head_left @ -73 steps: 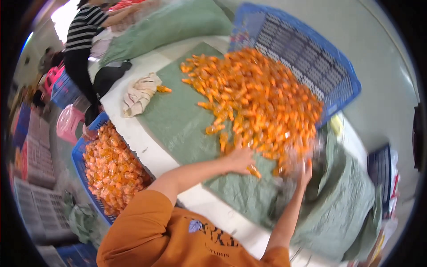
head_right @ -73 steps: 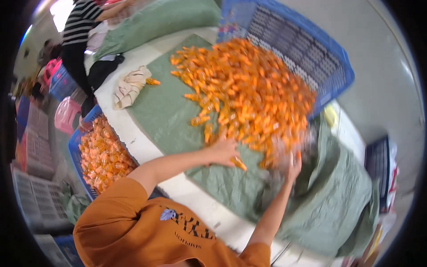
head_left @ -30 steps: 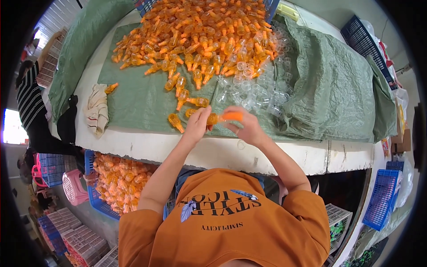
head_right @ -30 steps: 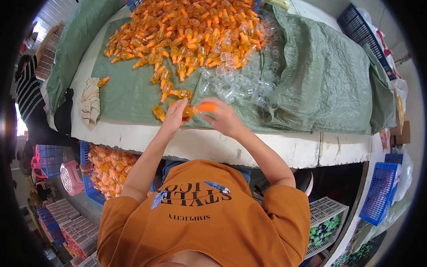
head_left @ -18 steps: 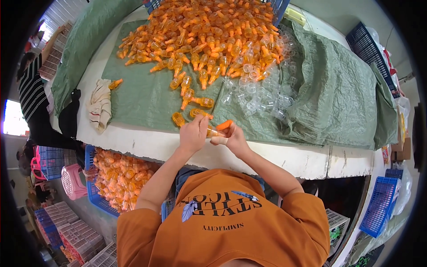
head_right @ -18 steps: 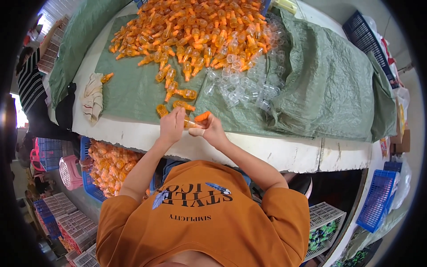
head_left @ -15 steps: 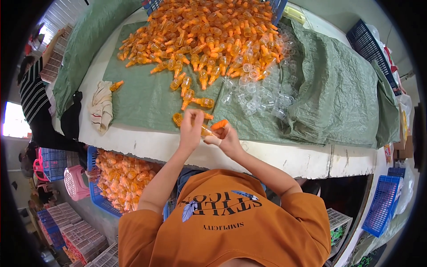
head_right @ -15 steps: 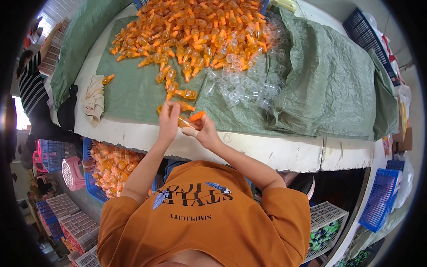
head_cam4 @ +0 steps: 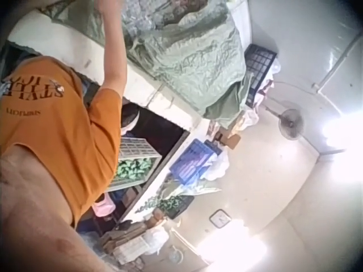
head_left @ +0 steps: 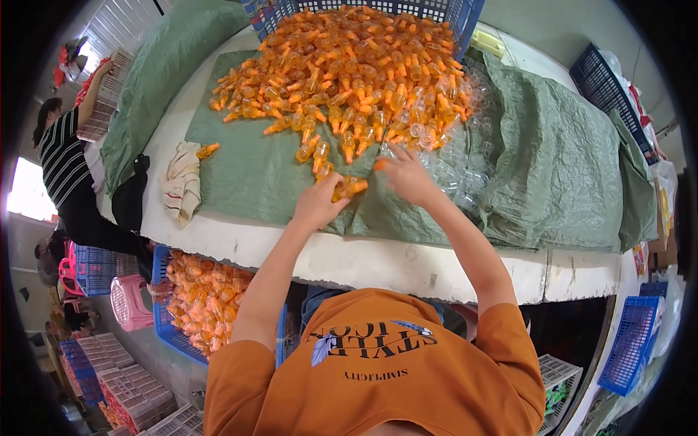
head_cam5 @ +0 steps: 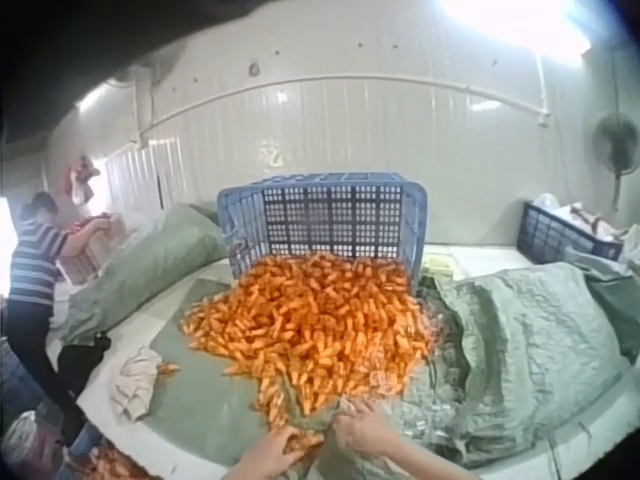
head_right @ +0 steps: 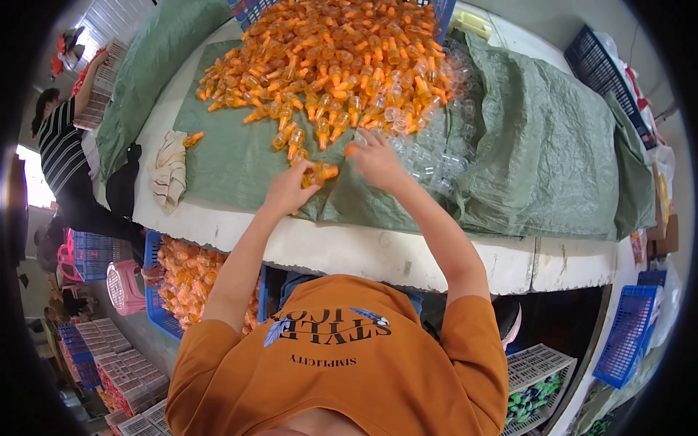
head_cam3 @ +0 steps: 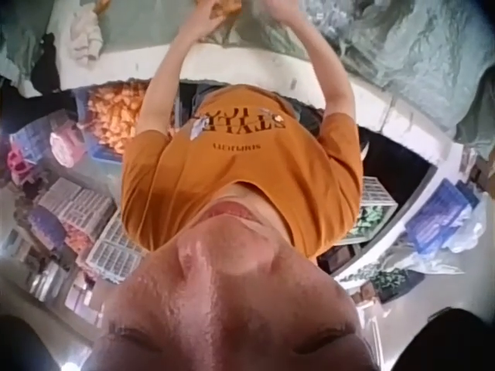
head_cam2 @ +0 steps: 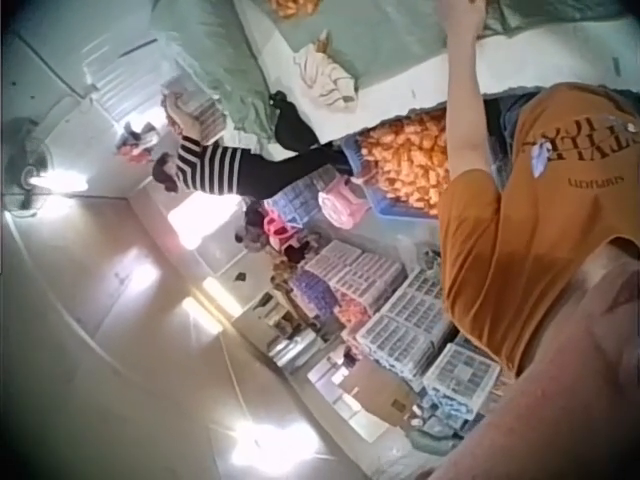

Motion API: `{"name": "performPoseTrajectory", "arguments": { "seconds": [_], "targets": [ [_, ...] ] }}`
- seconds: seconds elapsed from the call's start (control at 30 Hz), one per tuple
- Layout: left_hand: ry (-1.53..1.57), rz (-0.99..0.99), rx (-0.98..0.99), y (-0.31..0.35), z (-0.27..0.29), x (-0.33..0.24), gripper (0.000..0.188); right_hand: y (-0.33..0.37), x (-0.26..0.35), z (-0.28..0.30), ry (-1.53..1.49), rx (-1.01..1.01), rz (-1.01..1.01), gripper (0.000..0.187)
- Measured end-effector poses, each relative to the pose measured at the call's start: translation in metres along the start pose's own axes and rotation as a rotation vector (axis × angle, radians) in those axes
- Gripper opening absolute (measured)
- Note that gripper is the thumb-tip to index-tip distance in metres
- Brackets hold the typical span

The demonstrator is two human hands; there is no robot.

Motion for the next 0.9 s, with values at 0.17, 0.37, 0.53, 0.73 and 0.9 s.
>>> {"name": "performPoseTrajectory", "arguments": {
  "seconds": [0.17,0.37,0.53,0.73,0.9],
  "targets": [
    [0.669,0.117,0.039,-0.001,0.017,-0.015,0.029,0.013,0.030,0.038,-0.710,0.176,-0.514,0.041],
    [0.977,0.408,0.229,-0.008,0.011,-0.046,0.034,0.013,0.051,0.031,-0.375,-0.236,0.112,0.041],
    [1.087,0.551,0.328,-0.008,-0.002,-0.047,0.036,0.021,0.058,0.027,-0.232,-0.252,0.164,0.036],
    [0.809,0.328,0.030,-0.003,-0.023,-0.045,0.038,0.028,0.069,0.002,-0.873,-0.232,-0.344,0.029],
    [0.096,-0.204,-0.134,-0.002,-0.013,-0.059,0.034,0.041,0.065,-0.008,-1.760,0.037,-0.852,0.027]
  ]
}}
Point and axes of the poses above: each hand's wrist, its own y-axis away from the middle knuckle, its own z-axis out of the back of the hand, x = y × z, the point moved 1 cm from there along -y, towards the middle knuckle, and after that the axes turned 2 degrees about x, right-handed, at the moved point
